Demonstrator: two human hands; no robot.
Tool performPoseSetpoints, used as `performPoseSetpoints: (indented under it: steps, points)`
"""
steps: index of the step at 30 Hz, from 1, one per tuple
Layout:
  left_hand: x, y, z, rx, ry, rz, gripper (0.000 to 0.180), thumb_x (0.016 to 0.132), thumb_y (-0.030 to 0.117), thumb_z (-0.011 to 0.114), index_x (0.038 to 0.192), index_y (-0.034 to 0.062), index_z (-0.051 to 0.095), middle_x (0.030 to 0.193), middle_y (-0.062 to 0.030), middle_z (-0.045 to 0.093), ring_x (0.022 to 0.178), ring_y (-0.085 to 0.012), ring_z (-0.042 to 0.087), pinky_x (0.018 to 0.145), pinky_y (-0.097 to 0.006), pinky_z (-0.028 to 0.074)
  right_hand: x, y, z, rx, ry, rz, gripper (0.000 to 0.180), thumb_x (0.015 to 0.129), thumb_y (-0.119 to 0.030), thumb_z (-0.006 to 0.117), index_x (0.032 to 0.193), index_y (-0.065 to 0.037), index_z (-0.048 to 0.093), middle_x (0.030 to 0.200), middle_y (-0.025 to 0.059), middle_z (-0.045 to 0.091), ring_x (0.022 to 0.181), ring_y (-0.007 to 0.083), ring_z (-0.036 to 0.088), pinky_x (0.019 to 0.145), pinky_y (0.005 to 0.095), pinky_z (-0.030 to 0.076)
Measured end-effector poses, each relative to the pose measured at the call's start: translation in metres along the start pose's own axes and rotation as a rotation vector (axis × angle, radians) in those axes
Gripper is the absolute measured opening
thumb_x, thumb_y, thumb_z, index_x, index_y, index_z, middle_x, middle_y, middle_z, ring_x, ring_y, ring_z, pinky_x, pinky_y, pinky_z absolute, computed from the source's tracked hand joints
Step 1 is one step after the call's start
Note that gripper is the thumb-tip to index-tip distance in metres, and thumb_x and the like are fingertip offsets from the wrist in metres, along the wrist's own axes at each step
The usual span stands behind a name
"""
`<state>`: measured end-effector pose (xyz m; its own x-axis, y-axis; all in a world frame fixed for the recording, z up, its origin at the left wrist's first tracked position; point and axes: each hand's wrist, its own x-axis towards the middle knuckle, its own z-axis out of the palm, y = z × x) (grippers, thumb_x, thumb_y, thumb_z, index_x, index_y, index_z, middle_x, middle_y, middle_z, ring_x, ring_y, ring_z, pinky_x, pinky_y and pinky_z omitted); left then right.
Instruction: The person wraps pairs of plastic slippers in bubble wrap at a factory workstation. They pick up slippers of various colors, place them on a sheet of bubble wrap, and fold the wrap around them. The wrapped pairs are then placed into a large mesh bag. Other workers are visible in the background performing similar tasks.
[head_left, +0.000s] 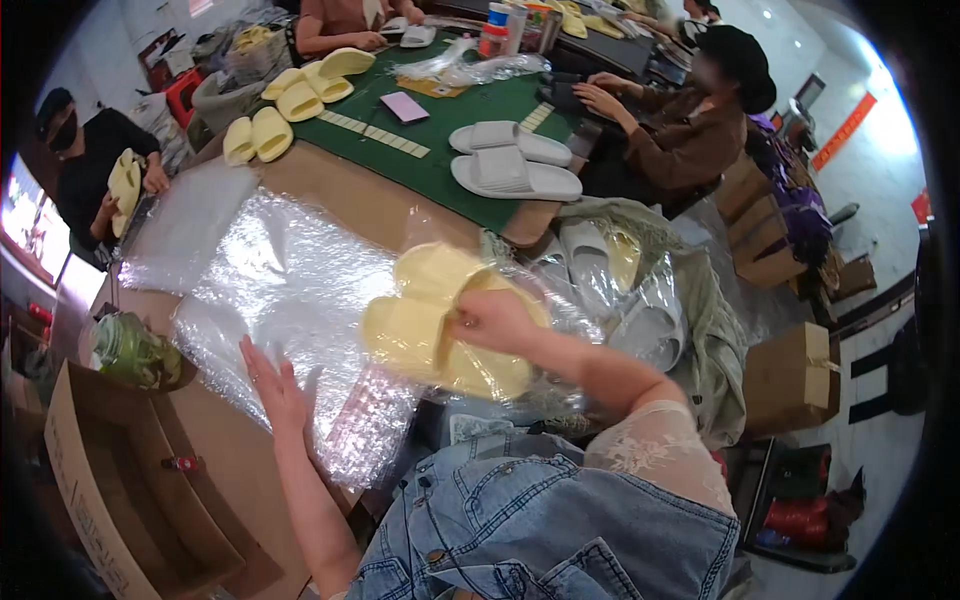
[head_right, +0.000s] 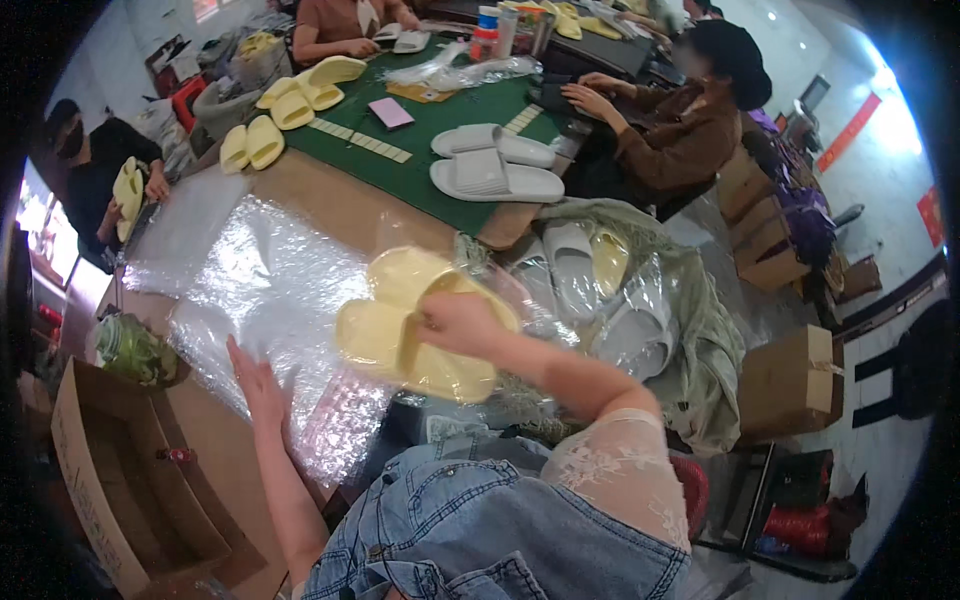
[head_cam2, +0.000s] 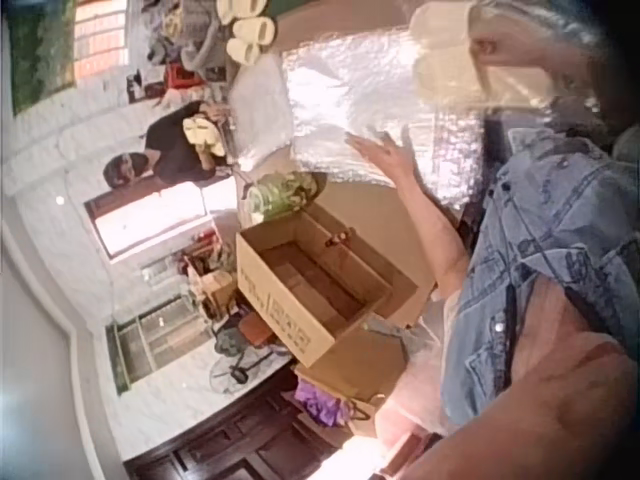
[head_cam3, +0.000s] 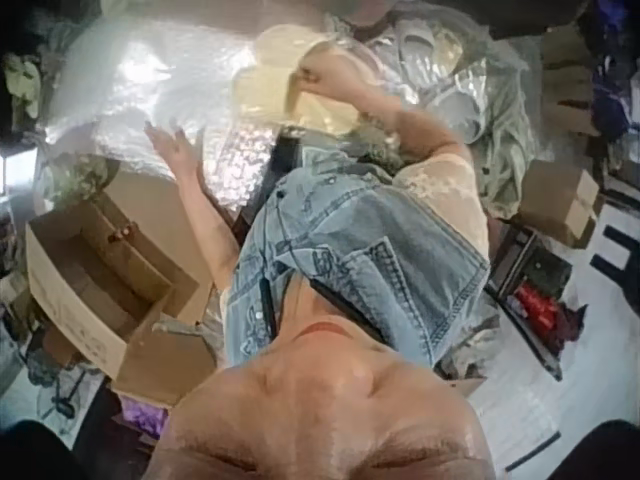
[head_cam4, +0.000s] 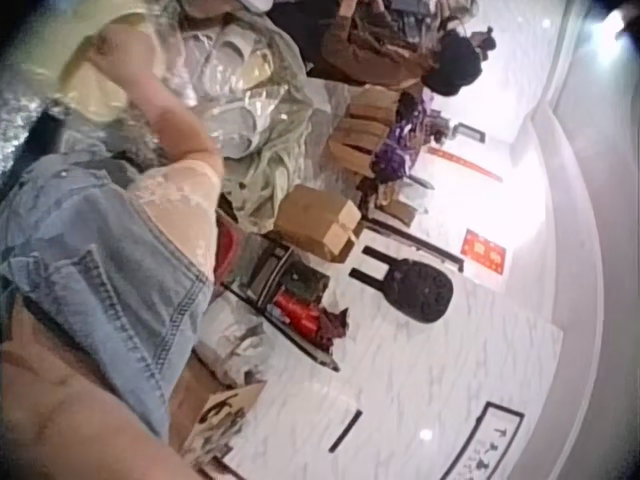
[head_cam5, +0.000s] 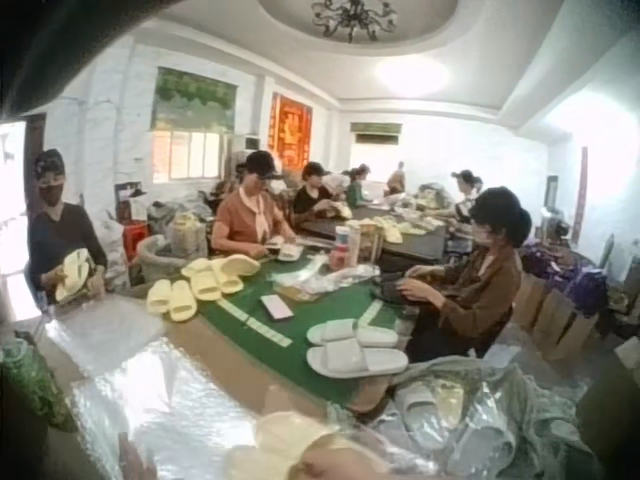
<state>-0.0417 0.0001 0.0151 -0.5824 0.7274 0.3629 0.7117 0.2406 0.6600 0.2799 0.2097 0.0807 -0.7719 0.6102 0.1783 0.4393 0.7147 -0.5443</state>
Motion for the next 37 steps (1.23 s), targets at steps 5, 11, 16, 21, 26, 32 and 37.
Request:
performPoseSetpoints:
  steps: [5, 11, 16, 21, 26, 32, 37]
  points:
    - [-0.012, -0.019, -0.004, 0.037, 0.025, -0.002, 0.07, 0.104, 0.038, 0.043, 0.156, -0.0012, 0.018, 0.162, -0.0234, 0.017, 0.151, -0.0391, 0.015, 0.122, -0.046, 0.012, -0.064, 0.079, -0.109, -0.224, 0.271, 0.19, 0.025, 0.082, -0.031, 0.069, 0.091, -0.008, 0.064, 0.086, 0.0116, 0.067, 0.083, 0.0338, 0.066, 0.071, 0.0436, 0.052]
    - [-0.003, -0.014, -0.001, 0.047, 0.004, 0.003, 0.069, 0.105, 0.039, 0.044, 0.156, 0.0009, 0.019, 0.162, -0.0215, 0.021, 0.15, -0.0371, 0.018, 0.122, -0.046, 0.015, -0.177, 0.192, -0.166, -0.558, -0.026, 0.479, 0.031, 0.084, -0.032, 0.068, 0.101, -0.007, 0.066, 0.093, 0.0129, 0.069, 0.086, 0.0353, 0.066, 0.074, 0.042, 0.052]
    - [-0.004, -0.005, -0.003, 0.093, -0.013, -0.054, 0.064, 0.103, 0.026, 0.047, 0.157, 0.0024, 0.019, 0.162, -0.0194, 0.022, 0.149, -0.0356, 0.019, 0.122, -0.045, 0.016, -0.229, 0.229, -0.1, -0.006, 0.014, 0.767, 0.03, 0.081, -0.028, 0.07, 0.096, -0.003, 0.067, 0.083, 0.0149, 0.068, 0.075, 0.032, 0.065, 0.066, 0.0406, 0.05]
    - [-0.005, 0.002, -0.004, 0.126, -0.026, -0.066, 0.062, 0.102, 0.022, 0.047, 0.156, 0.0023, 0.022, 0.161, -0.0206, 0.022, 0.149, -0.0363, 0.02, 0.121, -0.045, 0.016, -0.209, 0.236, -0.083, -0.407, -0.35, 0.713, 0.046, 0.076, -0.039, 0.075, 0.104, -0.004, 0.07, 0.093, 0.0186, 0.072, 0.086, 0.0304, 0.069, 0.076, 0.0408, 0.053]
    - [-0.004, 0.002, -0.003, 0.078, -0.016, -0.088, 0.063, 0.1, 0.018, 0.05, 0.155, 0.0013, 0.024, 0.161, -0.0229, 0.023, 0.149, -0.0376, 0.021, 0.121, -0.045, 0.016, -0.143, 0.191, -0.127, -0.245, -0.944, 0.881, 0.042, 0.077, -0.046, 0.074, 0.088, -0.006, 0.076, 0.085, 0.0109, 0.075, 0.085, 0.0258, 0.072, 0.074, 0.0381, 0.055]
    - [-0.006, 0.005, -0.007, 0.078, -0.006, -0.086, 0.069, 0.094, 0.013, 0.057, 0.154, 0.0003, 0.026, 0.16, -0.0263, 0.022, 0.148, -0.0409, 0.021, 0.121, -0.048, 0.017, -0.002, 0.159, -0.155, -0.454, -0.029, 0.51, 0.029, 0.078, -0.039, 0.072, 0.087, -0.011, 0.075, 0.086, 0.0089, 0.073, 0.085, 0.0311, 0.07, 0.077, 0.0422, 0.055]
    - [-0.007, -0.003, -0.005, 0.095, -0.023, -0.105, 0.08, 0.091, 0.02, 0.067, 0.156, 0.0027, 0.023, 0.16, -0.0256, 0.022, 0.148, -0.043, 0.02, 0.121, -0.05, 0.016, 0.102, 0.229, -0.126, -0.468, 0.359, 0.273, 0.046, 0.079, -0.042, 0.071, 0.11, -0.008, 0.07, 0.109, 0.0112, 0.071, 0.108, 0.0291, 0.065, 0.095, 0.0377, 0.05]
